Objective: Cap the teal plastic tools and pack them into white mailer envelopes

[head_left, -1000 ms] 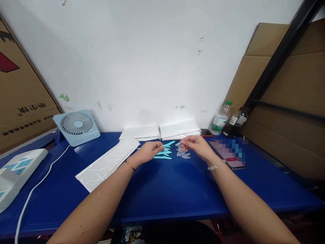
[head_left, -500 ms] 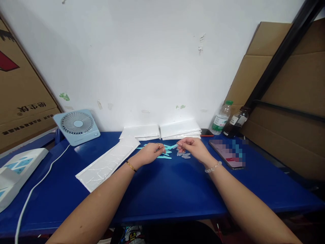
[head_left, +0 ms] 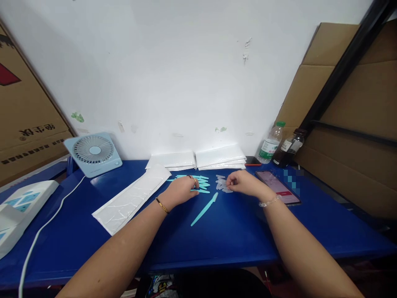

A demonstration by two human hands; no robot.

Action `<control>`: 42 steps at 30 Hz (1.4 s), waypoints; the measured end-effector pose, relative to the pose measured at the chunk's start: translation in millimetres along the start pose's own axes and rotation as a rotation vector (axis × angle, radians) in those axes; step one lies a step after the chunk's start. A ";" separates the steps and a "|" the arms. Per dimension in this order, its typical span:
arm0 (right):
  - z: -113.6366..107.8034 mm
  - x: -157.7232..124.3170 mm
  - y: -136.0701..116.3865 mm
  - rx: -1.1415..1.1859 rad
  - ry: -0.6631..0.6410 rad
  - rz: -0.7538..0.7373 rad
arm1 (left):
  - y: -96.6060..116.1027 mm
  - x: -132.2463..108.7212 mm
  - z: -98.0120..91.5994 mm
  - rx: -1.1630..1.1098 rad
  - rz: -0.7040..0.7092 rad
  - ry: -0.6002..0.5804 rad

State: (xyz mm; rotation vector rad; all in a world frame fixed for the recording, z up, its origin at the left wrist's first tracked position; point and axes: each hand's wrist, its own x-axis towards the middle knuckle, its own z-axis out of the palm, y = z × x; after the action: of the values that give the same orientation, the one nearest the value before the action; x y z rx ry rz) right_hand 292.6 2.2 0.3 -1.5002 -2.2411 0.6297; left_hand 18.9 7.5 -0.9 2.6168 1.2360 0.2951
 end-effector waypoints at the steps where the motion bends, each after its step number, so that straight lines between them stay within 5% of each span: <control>1: 0.7 -0.2 0.7 -0.061 -0.014 0.012 | -3.1 0.5 0.9 0.037 -0.028 0.003; 7: 8.1 -0.4 -2.3 -0.106 -0.087 0.048 | -8.4 1.0 1.8 0.064 -0.066 -0.027; 15: 5.2 -2.2 -12.7 0.243 -0.074 -0.036 | -4.7 4.5 -3.0 -0.057 -0.047 0.001; 36: 15.0 -0.7 -22.1 0.253 -0.127 -0.124 | 3.2 2.9 -1.3 -0.178 -0.012 -0.018; 42: 15.5 -1.3 -22.7 0.245 -0.195 -0.150 | 10.7 2.2 1.6 -0.199 0.036 -0.101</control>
State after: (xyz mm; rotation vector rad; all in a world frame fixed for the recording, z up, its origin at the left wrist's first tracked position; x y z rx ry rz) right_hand 267.5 -9.1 -0.1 -1.1849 -2.2907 0.9992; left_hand 28.5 2.4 0.9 2.4540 1.0693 0.2735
